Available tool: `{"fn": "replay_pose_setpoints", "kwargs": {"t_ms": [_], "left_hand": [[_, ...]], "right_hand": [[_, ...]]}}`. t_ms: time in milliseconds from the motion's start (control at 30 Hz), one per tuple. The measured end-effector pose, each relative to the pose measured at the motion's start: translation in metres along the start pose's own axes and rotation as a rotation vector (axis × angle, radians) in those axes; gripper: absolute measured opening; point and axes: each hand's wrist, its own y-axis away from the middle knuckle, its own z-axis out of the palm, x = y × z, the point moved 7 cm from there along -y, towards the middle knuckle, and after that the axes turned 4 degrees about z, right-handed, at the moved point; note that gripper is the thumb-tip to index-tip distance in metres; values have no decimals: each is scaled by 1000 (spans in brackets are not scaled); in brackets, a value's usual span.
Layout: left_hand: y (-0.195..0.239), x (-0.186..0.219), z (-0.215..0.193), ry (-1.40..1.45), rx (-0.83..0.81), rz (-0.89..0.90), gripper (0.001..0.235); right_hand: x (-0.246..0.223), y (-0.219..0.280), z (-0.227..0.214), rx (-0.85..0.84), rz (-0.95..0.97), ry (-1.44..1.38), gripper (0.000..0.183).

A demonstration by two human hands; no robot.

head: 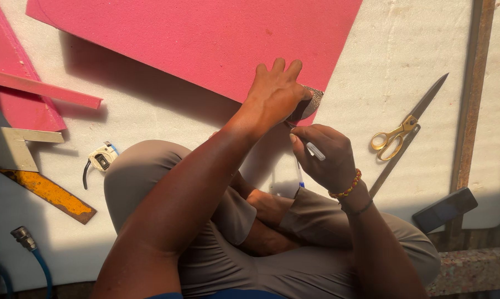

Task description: The person uses a metal template to trace and cut curved shapes from a multicolored foam sheet and then a pink foam sheet. They use a blue pen to trace the outline and a white marker to refine the lines before cutting.

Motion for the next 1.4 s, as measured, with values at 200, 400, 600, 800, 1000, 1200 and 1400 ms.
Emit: {"fn": "replay_pose_setpoints", "kwargs": {"t_ms": [200, 400, 600, 800, 1000, 1200, 1400], "left_hand": [[1, 0, -2, -10, 26, 2, 28], [1, 1, -2, -27, 17, 6, 29], [0, 2, -4, -17, -5, 2, 30], [0, 1, -3, 3, -19, -3, 30], [2, 3, -7, -1, 34, 12, 27], [3, 1, -5, 10, 8, 13, 28], [3, 2, -8, -2, 76, 32, 28]], "right_hand": [[44, 8, -4, -28, 386, -306, 15], [59, 17, -9, -55, 389, -232, 14], [55, 11, -5, -61, 344, -195, 17], [54, 11, -11, -77, 362, -158, 15], [49, 9, -8, -74, 338, -221, 14], [52, 10, -8, -81, 337, -246, 13], [55, 8, -6, -75, 330, -239, 14]]}}
